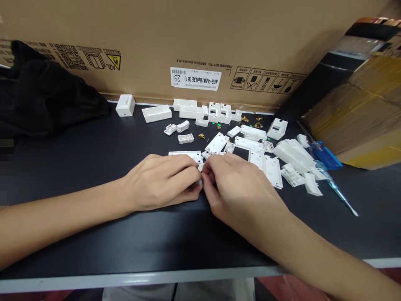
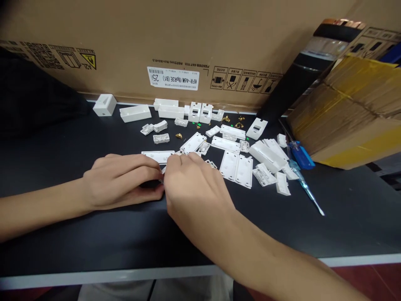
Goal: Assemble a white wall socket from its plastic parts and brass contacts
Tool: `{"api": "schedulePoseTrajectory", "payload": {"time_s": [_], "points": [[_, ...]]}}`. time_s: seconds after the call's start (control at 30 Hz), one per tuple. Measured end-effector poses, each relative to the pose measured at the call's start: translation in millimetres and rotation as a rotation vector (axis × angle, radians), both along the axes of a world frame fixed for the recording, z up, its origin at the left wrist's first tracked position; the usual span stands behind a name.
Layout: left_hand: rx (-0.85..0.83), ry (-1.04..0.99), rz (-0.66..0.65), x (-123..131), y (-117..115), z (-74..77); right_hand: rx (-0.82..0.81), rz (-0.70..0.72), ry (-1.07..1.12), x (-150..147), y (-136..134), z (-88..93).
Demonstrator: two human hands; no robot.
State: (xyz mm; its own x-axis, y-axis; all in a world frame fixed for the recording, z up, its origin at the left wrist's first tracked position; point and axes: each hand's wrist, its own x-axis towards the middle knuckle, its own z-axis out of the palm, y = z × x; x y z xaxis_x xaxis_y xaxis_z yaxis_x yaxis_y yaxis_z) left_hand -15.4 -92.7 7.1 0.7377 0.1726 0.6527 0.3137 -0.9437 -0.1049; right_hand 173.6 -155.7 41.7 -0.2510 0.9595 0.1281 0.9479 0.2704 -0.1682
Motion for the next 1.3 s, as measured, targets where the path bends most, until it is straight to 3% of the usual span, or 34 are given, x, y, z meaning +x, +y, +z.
{"api": "schedulePoseTrajectory", "payload": {"time_s": [0.1, 0.27, 0.47, 0.63, 0.83, 0.93, 1.13, 1.3], "points": [[-0.006, -0.014, -0.007, 0, 1, -1.1, 0.025, 0.012, -0.021, 0, 0, 0.8], [-0.084, 0.01, -0.035, -1, -1, -1.2, -0.181, 0.009, 0.121, 8, 12, 10.4], [-0.107, -0.035, -0.045, 0, 0, -3.2, -0.173, 0.017, 0.24, 33, 20, 17.0], [-0.204, 0.057, -0.104, -5, 7, -1.3, -0.168, 0.109, 0.036, 41, 13, 19.2], [-0.332, 0.139, -0.125, -7, 11, 1.6, 0.01, 0.297, -0.227, 29, 4, 11.3], [-0.369, 0.17, -0.1, -6, 11, 1.4, 0.06, 0.405, -0.205, 27, 0, 9.6], [-0.404, 0.208, -0.098, -7, 13, 0.9, -0.143, 0.552, -0.003, 39, 3, 16.4], [-0.4, 0.204, -0.099, -6, 12, 1.1, -0.144, 0.599, 0.034, 45, 11, 15.0]]}}
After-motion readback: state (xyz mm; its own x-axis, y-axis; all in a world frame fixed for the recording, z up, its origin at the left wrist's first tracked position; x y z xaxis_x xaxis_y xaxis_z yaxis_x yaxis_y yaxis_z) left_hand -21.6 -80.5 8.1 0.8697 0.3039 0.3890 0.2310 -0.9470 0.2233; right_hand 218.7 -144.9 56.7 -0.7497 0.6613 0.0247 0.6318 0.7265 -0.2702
